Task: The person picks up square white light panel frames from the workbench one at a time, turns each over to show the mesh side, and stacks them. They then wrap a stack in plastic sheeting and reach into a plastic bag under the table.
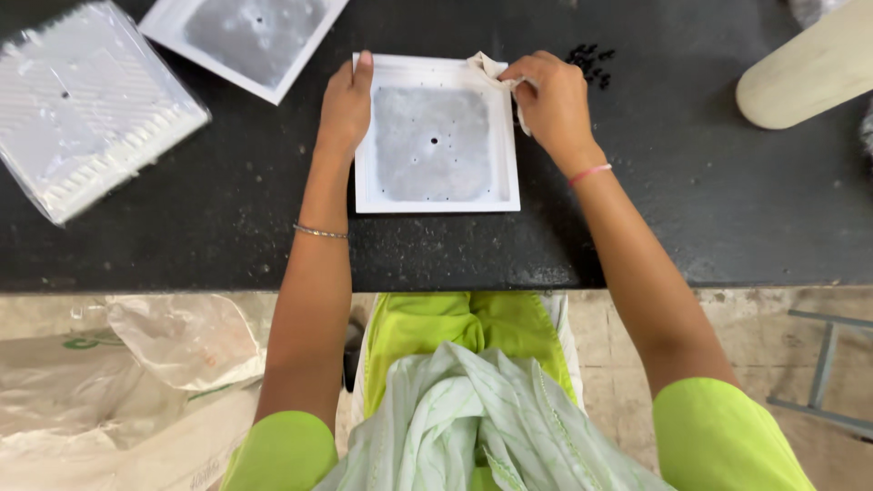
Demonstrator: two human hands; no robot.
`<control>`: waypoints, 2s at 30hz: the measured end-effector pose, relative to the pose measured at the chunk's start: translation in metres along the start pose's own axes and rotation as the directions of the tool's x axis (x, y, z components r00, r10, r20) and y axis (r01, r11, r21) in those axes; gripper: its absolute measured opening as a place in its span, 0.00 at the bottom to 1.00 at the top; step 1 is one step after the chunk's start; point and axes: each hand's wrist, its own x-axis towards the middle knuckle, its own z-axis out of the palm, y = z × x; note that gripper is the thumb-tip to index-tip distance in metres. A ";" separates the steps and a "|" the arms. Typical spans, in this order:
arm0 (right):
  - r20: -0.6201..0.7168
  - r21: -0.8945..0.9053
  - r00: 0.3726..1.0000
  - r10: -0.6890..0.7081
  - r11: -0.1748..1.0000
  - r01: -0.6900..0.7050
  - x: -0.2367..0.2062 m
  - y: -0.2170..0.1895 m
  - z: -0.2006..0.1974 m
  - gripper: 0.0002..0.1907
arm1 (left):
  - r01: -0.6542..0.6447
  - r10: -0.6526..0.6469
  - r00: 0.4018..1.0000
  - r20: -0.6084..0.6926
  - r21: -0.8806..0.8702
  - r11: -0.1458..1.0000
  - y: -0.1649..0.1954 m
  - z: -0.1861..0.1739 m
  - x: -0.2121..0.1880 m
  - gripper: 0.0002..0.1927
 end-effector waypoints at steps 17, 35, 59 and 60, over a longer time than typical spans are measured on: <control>-0.027 0.004 1.000 -0.004 1.000 0.004 -0.001 -0.016 -0.004 0.16 | -0.001 0.002 1.000 -0.025 0.017 1.000 -0.003 0.002 0.011 0.32; -0.080 0.082 0.989 0.126 0.989 -0.119 -0.031 -0.034 -0.026 0.14 | 0.095 -0.094 0.995 0.022 -0.054 0.994 0.004 -0.007 -0.013 0.32; 0.036 0.038 0.993 0.114 0.993 -0.115 0.017 0.009 0.007 0.12 | 0.147 -0.147 0.989 0.014 -0.010 0.989 0.003 -0.002 0.010 0.29; 0.023 0.023 0.996 0.083 0.996 -0.084 0.015 0.007 0.008 0.12 | 0.173 -0.173 0.985 0.016 0.011 0.985 0.005 -0.003 0.010 0.29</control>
